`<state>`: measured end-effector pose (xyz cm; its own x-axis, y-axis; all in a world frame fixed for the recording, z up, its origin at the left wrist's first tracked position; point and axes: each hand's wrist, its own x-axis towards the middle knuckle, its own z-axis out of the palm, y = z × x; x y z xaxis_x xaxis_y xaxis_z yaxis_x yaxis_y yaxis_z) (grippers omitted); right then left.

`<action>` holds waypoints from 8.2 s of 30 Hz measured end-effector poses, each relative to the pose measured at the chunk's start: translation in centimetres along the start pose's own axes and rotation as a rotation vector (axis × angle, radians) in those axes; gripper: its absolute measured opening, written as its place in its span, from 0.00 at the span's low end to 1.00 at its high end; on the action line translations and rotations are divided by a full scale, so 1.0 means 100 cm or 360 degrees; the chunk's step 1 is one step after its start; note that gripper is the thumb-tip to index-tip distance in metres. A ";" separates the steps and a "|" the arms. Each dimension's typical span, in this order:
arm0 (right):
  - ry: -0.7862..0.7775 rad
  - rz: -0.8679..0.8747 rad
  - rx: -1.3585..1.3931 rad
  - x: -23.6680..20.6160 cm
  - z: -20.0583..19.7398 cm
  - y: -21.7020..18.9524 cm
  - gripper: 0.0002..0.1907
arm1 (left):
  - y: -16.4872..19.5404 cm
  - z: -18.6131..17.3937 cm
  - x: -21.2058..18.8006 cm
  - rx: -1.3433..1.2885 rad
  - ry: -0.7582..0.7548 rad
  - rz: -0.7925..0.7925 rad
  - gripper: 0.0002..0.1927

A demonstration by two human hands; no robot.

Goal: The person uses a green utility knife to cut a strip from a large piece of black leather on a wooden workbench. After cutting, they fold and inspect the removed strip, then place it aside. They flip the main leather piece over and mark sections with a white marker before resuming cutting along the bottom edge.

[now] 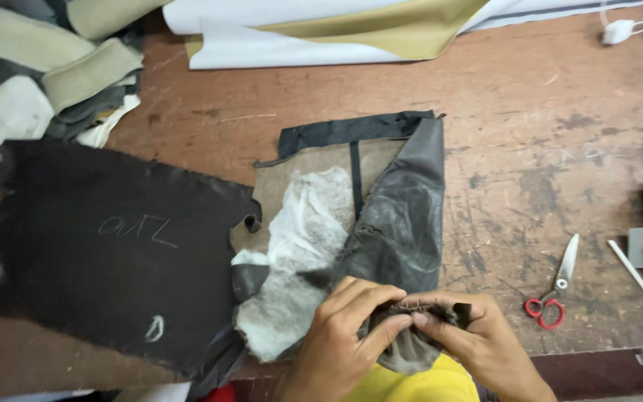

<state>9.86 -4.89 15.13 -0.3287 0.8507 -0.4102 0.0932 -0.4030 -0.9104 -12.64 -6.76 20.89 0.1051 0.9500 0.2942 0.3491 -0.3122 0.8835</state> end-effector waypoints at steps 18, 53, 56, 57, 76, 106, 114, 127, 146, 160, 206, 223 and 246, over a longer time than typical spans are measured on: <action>0.0279 -0.0407 -0.0223 -0.008 0.006 -0.002 0.11 | -0.002 0.015 -0.004 0.0026 -0.0037 -0.0053 0.06; 0.0284 0.0031 0.0280 -0.002 0.006 0.015 0.09 | -0.008 0.019 -0.002 0.0257 0.0018 0.0233 0.11; 0.0257 -0.0093 0.0242 -0.001 0.008 0.012 0.08 | -0.011 0.023 -0.004 0.0294 0.0070 0.0298 0.10; 0.0272 -0.0105 0.0217 0.000 0.009 0.011 0.08 | -0.012 0.023 -0.004 0.0308 0.0075 0.0339 0.10; 0.0420 -0.0037 0.0049 0.002 0.000 0.037 0.10 | -0.020 0.038 -0.001 0.0461 0.0246 0.0471 0.09; 0.1227 -0.0106 -0.0698 0.024 -0.097 -0.006 0.16 | -0.176 -0.043 -0.145 0.0582 -0.1164 -0.1514 0.11; 0.1141 -0.0559 -0.0986 -0.071 -0.098 -0.040 0.23 | -0.174 -0.007 -0.146 0.0964 -0.1201 -0.1425 0.23; 0.0651 -0.0962 -0.0489 -0.105 -0.034 -0.071 0.23 | -0.122 0.039 -0.081 0.0948 -0.1229 -0.0949 0.24; 0.0867 -0.0892 -0.0111 -0.128 -0.054 -0.047 0.23 | -0.091 0.071 -0.076 0.0981 -0.1117 -0.0771 0.18; 0.1378 0.0169 -0.0309 0.003 -0.364 0.261 0.25 | -0.177 0.313 0.041 0.1682 -0.0407 0.0553 0.22; 0.0593 -0.0345 -0.1067 0.191 -0.468 0.198 0.18 | -0.200 0.465 0.196 0.0853 -0.0302 -0.0371 0.23; 0.1113 -0.0283 -0.0956 0.221 -0.503 0.199 0.18 | -0.139 0.250 0.068 0.0873 -0.1076 -0.1086 0.07; 0.0783 -0.0885 -0.1915 0.165 -0.447 0.165 0.23 | -0.193 0.515 0.131 0.1281 -0.0908 -0.0002 0.42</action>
<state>48.01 17.60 -9.05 -0.2542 0.9306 0.2632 0.8768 0.3366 -0.3433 30.00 12.21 -11.06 0.4635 0.8788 -0.1134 0.8569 -0.4120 0.3097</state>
